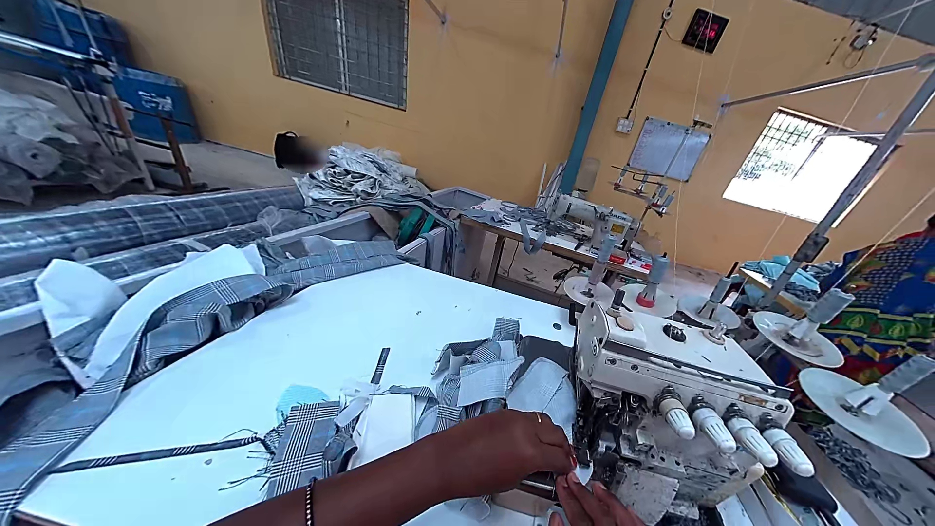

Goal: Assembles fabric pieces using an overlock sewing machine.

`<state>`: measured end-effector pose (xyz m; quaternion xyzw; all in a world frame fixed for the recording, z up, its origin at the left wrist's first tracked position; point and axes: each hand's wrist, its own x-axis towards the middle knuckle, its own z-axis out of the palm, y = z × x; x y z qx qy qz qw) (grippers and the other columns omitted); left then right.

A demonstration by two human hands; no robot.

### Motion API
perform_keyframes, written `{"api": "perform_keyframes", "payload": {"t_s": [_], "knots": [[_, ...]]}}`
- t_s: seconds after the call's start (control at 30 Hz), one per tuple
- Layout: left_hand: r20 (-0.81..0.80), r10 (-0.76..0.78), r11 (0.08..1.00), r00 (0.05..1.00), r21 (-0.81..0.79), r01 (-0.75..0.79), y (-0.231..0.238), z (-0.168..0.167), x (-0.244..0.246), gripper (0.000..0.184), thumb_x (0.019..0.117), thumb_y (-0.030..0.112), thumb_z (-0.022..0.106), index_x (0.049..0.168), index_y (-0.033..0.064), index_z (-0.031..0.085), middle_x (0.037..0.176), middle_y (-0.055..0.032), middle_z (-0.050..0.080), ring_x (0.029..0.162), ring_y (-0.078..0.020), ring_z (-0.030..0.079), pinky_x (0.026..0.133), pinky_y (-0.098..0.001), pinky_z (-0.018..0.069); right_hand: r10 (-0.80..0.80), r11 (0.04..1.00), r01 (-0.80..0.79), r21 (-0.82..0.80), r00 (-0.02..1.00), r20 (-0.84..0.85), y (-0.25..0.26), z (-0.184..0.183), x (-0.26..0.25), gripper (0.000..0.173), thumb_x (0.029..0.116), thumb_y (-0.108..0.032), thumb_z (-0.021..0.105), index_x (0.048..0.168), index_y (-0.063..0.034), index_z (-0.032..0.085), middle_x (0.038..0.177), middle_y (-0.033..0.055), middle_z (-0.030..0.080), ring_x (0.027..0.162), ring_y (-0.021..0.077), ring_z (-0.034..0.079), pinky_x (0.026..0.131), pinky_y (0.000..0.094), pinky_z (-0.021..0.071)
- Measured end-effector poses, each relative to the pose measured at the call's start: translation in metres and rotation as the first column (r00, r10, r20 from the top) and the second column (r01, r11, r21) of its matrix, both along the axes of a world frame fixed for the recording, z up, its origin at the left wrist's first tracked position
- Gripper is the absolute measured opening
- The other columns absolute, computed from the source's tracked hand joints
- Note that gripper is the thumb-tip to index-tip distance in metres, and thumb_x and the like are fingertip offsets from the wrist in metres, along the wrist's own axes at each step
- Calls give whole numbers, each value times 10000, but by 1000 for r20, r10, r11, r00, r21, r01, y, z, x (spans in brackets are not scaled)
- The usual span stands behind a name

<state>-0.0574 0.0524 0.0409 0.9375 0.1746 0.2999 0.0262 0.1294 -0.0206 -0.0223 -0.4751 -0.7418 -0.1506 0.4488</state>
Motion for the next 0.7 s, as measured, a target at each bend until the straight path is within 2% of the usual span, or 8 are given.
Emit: {"api": "perform_keyframes", "payload": {"t_s": [0.13,0.27,0.4,0.47,0.6,0.7], "knots": [[-7,56,998,998,29,-56,-7,0,3,249,967,-86,536,1089,19,726,1145,-120,739,1102,-258,706,975,-343,553,-1,997,4,71,999,-48,7,-3,1,342,999,-268,483,961,-141,798,1042,23,777,1083,254,648,1036,447,376],[-15,113,992,993,63,-112,-10,-2,6,239,950,-92,547,1079,13,719,1137,-122,738,1088,-266,712,964,-351,560,-9,992,15,123,999,-50,15,-2,5,332,987,-275,496,905,-160,796,1008,-3,777,1047,221,647,1014,435,369],[21,232,965,973,120,-233,-18,-7,14,222,954,-66,557,1072,21,723,1118,-110,743,1060,-258,721,937,-342,573,1,988,4,157,1000,-31,25,-3,14,324,1004,-293,501,904,-175,786,1002,-10,769,1037,194,644,1015,419,366],[44,305,936,951,170,-308,-23,-11,21,214,944,-58,563,1058,24,725,1089,-107,747,1029,-254,730,905,-338,586,8,984,-4,178,1000,-22,29,-2,18,311,996,-291,510,890,-178,780,991,-3,765,1015,192,646,1010,421,370],[85,415,867,906,266,-422,-28,-16,32,181,906,-24,602,1009,34,739,992,-98,739,891,-240,734,767,-326,605,-7,979,6,202,1000,3,33,-3,23,307,995,-308,507,909,-199,781,947,25,733,982,190,648,1028,431,380],[94,440,850,893,275,-449,-29,-17,35,167,895,-20,612,989,34,738,978,-96,737,869,-241,731,745,-328,607,-12,979,7,203,1000,26,34,-3,25,309,1003,-322,496,942,-210,777,925,47,703,975,202,643,1032,436,384]]}}
